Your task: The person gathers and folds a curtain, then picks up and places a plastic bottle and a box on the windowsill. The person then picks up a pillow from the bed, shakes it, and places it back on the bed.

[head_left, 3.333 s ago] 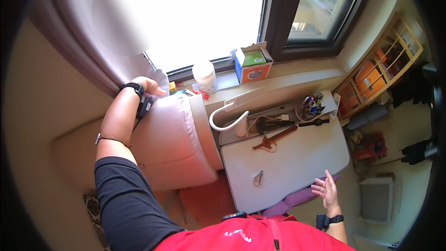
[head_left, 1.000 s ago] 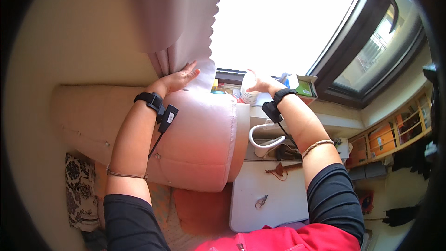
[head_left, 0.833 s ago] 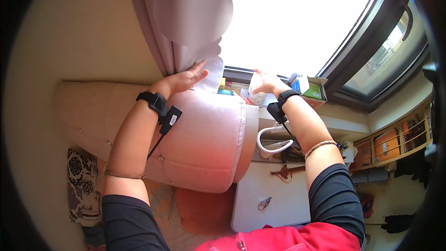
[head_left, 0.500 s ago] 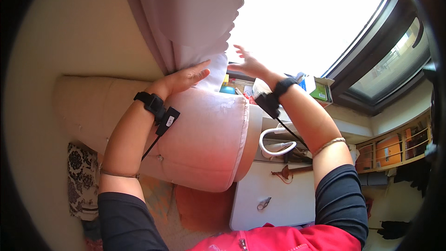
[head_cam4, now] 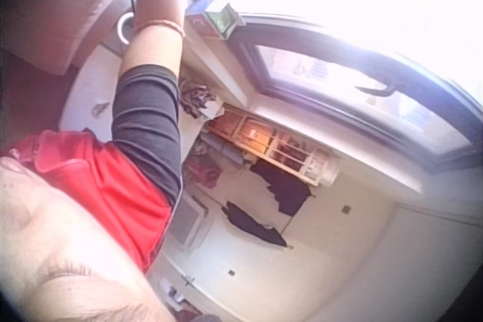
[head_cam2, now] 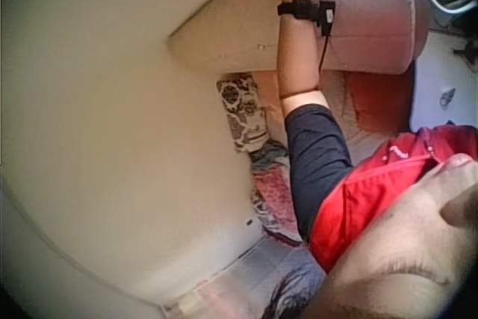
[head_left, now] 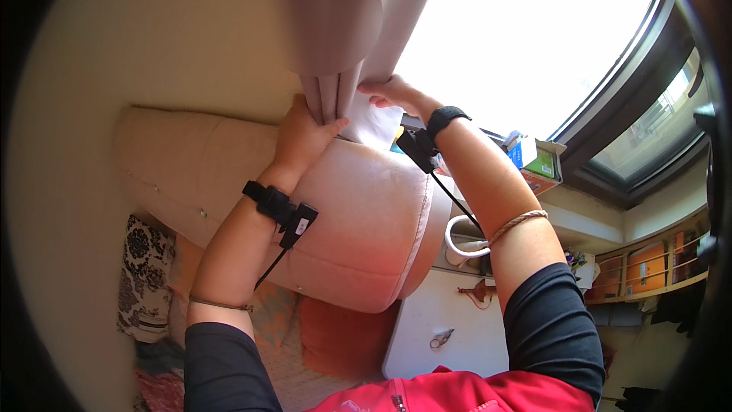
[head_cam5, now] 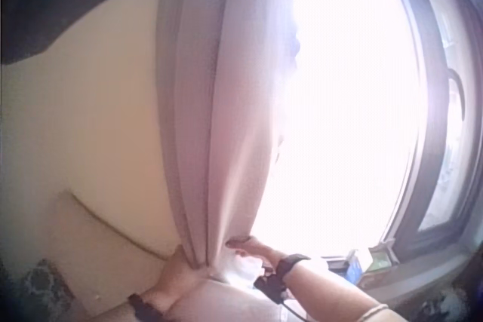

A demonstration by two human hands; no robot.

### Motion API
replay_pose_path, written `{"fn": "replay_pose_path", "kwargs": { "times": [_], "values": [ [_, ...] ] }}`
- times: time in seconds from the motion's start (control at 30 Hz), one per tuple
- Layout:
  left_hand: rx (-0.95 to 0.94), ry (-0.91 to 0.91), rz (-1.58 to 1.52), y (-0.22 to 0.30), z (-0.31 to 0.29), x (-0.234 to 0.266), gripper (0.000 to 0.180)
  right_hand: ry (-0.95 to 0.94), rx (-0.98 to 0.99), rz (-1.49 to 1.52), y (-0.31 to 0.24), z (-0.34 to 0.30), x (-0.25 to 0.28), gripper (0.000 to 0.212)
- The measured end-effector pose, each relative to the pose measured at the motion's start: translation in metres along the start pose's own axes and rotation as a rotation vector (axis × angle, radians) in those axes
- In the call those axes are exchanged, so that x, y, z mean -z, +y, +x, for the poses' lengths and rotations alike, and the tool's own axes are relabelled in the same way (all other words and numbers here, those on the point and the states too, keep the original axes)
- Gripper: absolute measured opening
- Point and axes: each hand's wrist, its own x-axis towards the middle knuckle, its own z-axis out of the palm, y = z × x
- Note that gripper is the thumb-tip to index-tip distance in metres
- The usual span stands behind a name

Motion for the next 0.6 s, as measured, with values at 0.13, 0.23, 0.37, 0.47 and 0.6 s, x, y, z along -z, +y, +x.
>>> {"fn": "replay_pose_path", "kwargs": {
  "times": [0.13,0.23,0.37,0.47,0.6],
  "values": [
    [0.023,-0.210,0.165,0.005,0.004,-0.009,0.044,-0.139,0.008,0.175,-0.002,-0.008,-0.021,0.053],
    [0.055,-0.200,0.286,0.009,0.004,-0.009,0.042,-0.219,0.030,0.286,0.002,-0.010,-0.028,0.046],
    [0.126,-0.199,0.355,-0.001,0.004,-0.004,0.035,-0.172,0.051,0.195,0.012,-0.011,-0.002,0.060],
    [0.115,-0.163,0.340,-0.013,0.001,-0.002,0.032,0.156,0.090,0.025,0.024,-0.012,0.034,0.075],
    [0.040,-0.144,0.262,-0.024,-0.003,-0.002,0.030,-0.018,-0.292,-0.026,0.049,-0.008,0.054,0.067]
  ]
}}
